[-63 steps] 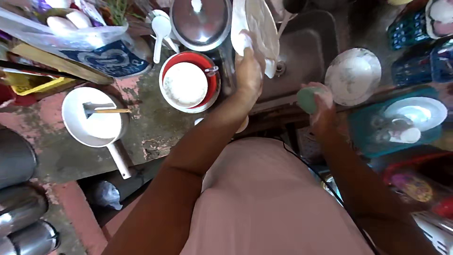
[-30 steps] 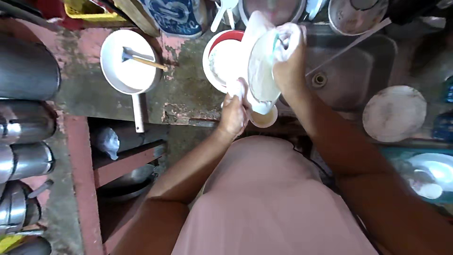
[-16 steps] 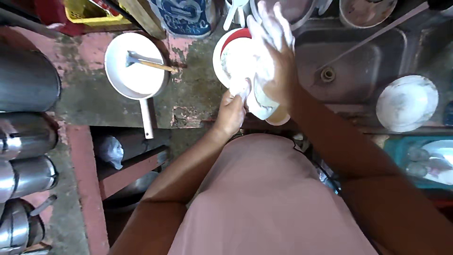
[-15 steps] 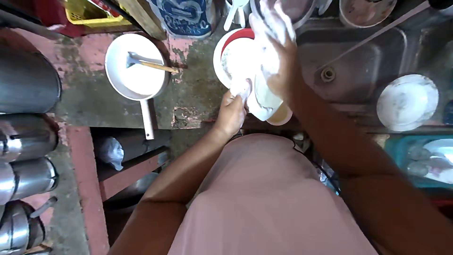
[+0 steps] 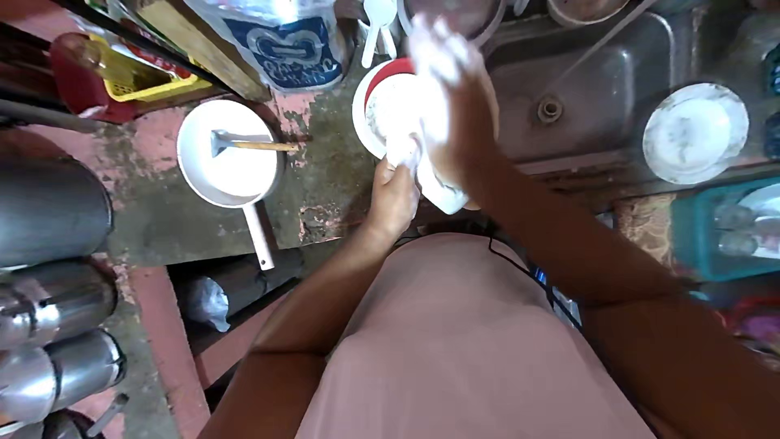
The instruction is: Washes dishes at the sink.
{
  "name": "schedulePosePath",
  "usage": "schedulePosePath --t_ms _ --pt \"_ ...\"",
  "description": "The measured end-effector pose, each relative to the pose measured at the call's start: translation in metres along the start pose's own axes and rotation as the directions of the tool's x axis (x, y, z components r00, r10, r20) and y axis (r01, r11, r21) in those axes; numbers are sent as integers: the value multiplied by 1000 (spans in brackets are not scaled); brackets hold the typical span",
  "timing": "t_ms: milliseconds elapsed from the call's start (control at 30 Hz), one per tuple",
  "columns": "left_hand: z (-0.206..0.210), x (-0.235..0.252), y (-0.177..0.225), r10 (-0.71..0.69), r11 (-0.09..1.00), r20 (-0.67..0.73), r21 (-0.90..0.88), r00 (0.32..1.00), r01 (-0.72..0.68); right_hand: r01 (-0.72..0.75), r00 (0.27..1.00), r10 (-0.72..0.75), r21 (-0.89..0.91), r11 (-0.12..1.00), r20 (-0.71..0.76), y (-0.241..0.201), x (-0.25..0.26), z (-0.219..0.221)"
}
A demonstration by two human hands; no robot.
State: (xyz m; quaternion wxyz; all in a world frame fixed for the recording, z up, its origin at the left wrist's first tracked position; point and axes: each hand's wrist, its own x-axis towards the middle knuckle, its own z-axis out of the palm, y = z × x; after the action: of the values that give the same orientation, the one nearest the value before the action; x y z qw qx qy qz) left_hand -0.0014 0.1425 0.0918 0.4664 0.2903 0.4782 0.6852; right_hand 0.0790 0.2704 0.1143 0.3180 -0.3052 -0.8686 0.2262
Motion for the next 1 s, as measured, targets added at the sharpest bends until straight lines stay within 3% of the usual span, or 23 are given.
schedulePosePath --t_ms 100,200,267,367,467,567,667,733,833,933,1000 --pt "0 2 5 -22 1000 -90 -5 996 22 189 982 -185 170 967 -37 -13 -35 9" --pt "9 8 9 -92 995 -90 -51 992 88 58 998 -58 44 997 13 6 -32 11" --pt "16 12 11 -83 996 -133 -42 988 78 14 999 -11 81 997 -34 -7 -32 11" --pt "17 22 25 -40 995 -151 -99 988 26 141 987 -131 115 983 -97 -21 -56 16" --pt "5 29 44 -75 990 -139 -127 987 57 236 967 -221 125 964 -123 20 -86 21" --pt "-7 25 49 -104 988 -73 -126 992 95 26 984 -3 131 991 -177 71 -78 0" --pt "-8 16 40 -142 986 -23 -92 990 140 -127 969 156 156 980 -192 83 -33 -35" --pt "0 11 33 -138 989 2 -56 990 138 -121 981 128 53 991 -147 72 -8 -47" --pt "12 11 23 -143 989 -21 -47 990 142 19 996 -21 -32 999 -87 30 1 -32" --pt "15 18 28 -112 993 -132 -38 985 108 171 983 -164 76 982 -87 -9 -30 0" --pt "7 25 37 -81 996 -155 -60 985 73 176 984 -172 86 981 -54 0 -63 10"
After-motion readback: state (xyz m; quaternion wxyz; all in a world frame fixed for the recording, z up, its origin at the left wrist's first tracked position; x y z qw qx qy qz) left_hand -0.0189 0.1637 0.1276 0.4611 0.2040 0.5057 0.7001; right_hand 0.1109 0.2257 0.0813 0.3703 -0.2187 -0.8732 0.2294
